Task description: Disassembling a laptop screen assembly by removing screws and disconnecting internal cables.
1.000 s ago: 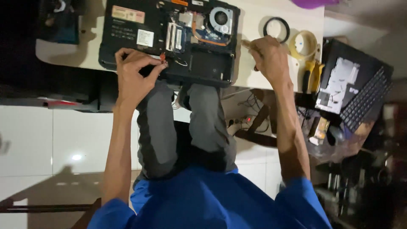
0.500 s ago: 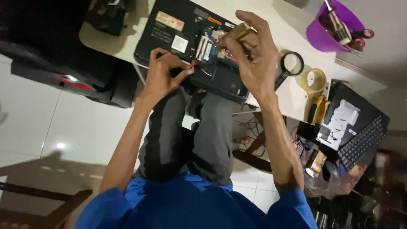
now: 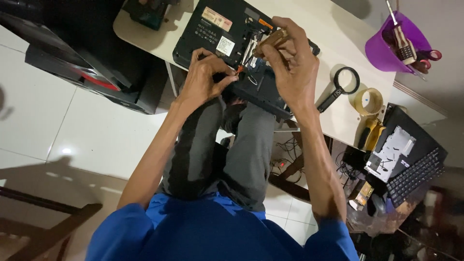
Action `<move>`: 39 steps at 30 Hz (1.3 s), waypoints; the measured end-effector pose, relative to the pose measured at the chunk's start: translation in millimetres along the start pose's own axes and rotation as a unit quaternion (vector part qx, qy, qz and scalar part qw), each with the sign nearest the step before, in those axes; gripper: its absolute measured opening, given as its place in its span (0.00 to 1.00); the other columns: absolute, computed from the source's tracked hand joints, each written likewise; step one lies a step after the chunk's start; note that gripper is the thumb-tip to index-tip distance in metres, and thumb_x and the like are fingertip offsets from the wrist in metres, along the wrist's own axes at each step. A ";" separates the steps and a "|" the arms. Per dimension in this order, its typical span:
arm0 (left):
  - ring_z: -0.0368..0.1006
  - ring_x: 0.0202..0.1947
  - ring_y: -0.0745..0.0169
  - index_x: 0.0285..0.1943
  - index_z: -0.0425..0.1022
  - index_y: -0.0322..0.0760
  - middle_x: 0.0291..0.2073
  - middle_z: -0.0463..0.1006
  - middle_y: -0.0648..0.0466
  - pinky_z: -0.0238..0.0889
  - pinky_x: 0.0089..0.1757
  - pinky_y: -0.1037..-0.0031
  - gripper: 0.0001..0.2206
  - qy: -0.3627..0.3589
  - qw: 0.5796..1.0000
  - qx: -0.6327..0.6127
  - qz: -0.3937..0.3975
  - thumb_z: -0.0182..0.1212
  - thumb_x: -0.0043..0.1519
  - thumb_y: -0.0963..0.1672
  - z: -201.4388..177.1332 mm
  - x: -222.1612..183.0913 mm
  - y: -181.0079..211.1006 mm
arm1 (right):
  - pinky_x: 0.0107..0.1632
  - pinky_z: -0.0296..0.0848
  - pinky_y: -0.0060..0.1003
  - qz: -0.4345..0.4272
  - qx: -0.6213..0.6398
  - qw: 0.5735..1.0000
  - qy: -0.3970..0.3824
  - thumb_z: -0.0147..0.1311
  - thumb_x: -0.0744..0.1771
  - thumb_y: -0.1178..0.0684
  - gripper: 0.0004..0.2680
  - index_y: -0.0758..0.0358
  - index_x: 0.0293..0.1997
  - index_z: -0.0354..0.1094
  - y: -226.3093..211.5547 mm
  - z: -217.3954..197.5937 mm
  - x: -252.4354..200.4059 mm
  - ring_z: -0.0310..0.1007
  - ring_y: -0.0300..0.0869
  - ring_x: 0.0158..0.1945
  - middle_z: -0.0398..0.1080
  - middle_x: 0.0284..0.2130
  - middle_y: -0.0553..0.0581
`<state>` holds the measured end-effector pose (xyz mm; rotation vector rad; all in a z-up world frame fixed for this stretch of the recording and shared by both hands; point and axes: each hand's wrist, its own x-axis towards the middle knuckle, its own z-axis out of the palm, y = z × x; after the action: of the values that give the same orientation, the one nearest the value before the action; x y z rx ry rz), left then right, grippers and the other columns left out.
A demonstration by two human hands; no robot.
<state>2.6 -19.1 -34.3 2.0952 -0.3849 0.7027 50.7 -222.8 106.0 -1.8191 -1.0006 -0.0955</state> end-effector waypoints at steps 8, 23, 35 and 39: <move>0.77 0.37 0.59 0.40 0.85 0.38 0.36 0.84 0.57 0.53 0.56 0.58 0.09 -0.007 1.000 0.015 0.009 0.73 0.65 0.48 4.3 -2.9 -8.9 | 0.66 0.82 0.47 -0.026 -0.135 0.990 -0.020 0.54 0.76 0.54 0.14 0.48 0.71 0.55 6.2 4.6 -2.3 0.80 0.50 0.59 0.76 0.51 0.56; 0.73 0.33 0.60 0.41 0.85 0.38 0.33 0.82 0.57 0.49 0.56 0.58 0.04 -0.016 0.999 -0.026 -0.013 0.71 0.66 0.43 -9.6 4.5 14.3 | 0.52 0.77 0.48 -0.073 -0.129 0.989 0.021 0.60 0.73 0.57 0.09 0.61 0.60 0.70 21.5 28.6 -14.1 0.71 0.47 0.44 0.70 0.45 0.59; 0.75 0.36 0.60 0.39 0.83 0.38 0.34 0.82 0.59 0.49 0.56 0.59 0.07 -0.020 1.000 -0.002 0.006 0.70 0.68 0.45 -4.3 0.5 3.9 | 0.51 0.77 0.48 -0.063 -0.124 0.989 0.045 0.56 0.73 0.58 0.08 0.64 0.60 0.69 32.9 42.6 -18.4 0.76 0.49 0.42 0.73 0.44 0.61; 0.76 0.36 0.59 0.39 0.83 0.37 0.34 0.82 0.56 0.49 0.55 0.58 0.07 -0.021 0.999 -0.029 -0.006 0.70 0.67 0.44 -7.2 2.2 13.0 | 0.64 0.80 0.58 -0.072 -0.111 0.991 0.015 0.49 0.75 0.58 0.09 0.62 0.64 0.64 48.5 45.0 -25.8 0.74 0.55 0.55 0.68 0.53 0.62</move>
<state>-4.7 -20.8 -21.3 2.0586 -0.4101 0.6341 49.9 -208.9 36.4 -1.9370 -1.1346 -0.3338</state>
